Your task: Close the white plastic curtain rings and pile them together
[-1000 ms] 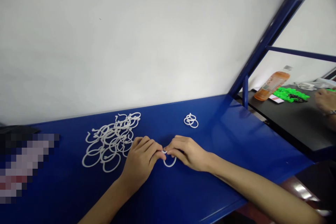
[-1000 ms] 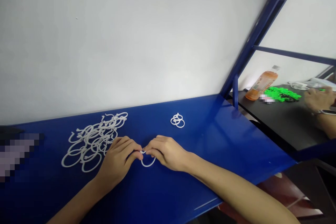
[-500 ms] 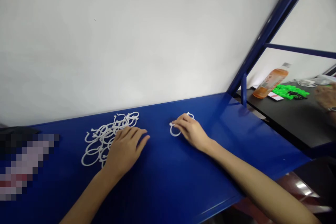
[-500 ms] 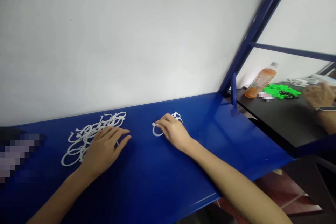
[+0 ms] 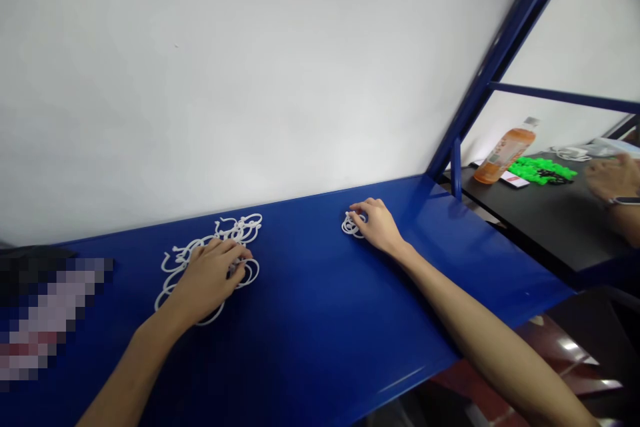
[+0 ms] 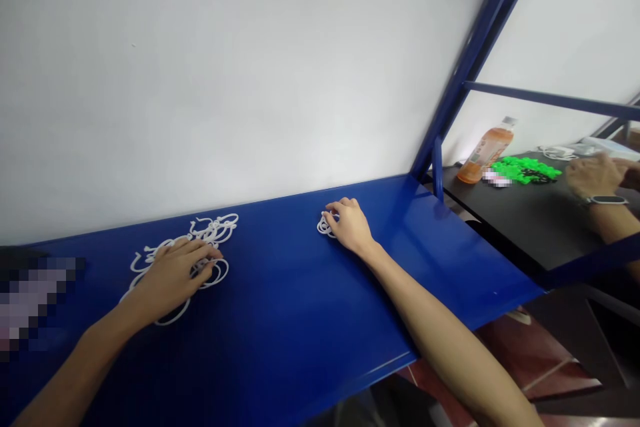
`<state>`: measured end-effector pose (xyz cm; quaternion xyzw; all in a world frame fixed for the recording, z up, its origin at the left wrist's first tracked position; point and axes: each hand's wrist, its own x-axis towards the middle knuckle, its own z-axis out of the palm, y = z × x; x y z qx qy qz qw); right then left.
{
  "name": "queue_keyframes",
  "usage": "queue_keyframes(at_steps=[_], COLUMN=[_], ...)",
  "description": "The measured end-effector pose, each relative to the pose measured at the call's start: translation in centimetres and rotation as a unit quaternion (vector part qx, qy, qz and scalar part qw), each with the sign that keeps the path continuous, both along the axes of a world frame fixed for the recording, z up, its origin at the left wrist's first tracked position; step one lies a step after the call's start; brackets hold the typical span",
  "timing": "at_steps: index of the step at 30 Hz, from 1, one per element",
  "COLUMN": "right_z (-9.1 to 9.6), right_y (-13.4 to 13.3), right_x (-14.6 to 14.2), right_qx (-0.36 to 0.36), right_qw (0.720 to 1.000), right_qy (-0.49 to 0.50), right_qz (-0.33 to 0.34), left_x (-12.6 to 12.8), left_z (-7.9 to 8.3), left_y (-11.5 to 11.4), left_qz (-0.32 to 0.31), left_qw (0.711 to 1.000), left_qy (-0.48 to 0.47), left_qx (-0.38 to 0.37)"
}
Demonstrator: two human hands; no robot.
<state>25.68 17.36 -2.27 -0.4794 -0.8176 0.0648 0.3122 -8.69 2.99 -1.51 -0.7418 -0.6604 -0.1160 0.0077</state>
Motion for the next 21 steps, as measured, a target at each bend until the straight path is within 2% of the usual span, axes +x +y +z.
queue_keyframes(at_steps=[3,7,10,12,14,17,19,21], right_z=[0.1,0.4,1.1,1.6,2.0,2.0,1.8,1.5], right_y=[0.0,-0.4,-1.7,-3.1,-4.9,-7.7,-9.1,-9.9], right_x=[0.0,-0.1,-0.6,-1.3,-2.1,-3.4,-4.1,-4.4], right_qx=[0.017,0.055,0.095,0.100,0.075,-0.019,-0.087,-0.133], right_qw=[1.000,0.998,0.994,0.989,0.979,0.947,0.928,0.919], right_qy=[0.011,0.019,0.026,0.036,0.045,0.075,0.106,0.132], right_qz=[0.008,0.015,0.047,0.099,0.182,0.312,0.346,0.346], left_x=[-0.3,-0.4,0.9,2.6,4.7,7.7,9.2,9.9], left_z=[-0.2,0.0,0.8,1.3,1.7,1.6,1.4,1.1], left_y=[0.2,0.3,0.1,-0.4,-1.0,-1.8,-2.3,-2.5], left_qz=[0.002,-0.004,-0.014,-0.026,-0.045,-0.071,-0.090,-0.108], left_qw=[1.000,0.995,0.986,0.975,0.965,0.958,0.955,0.952], left_qy=[-0.017,-0.040,-0.074,-0.115,-0.154,-0.193,-0.212,-0.233], left_qx=[0.016,0.091,0.150,0.187,0.206,0.201,0.185,0.168])
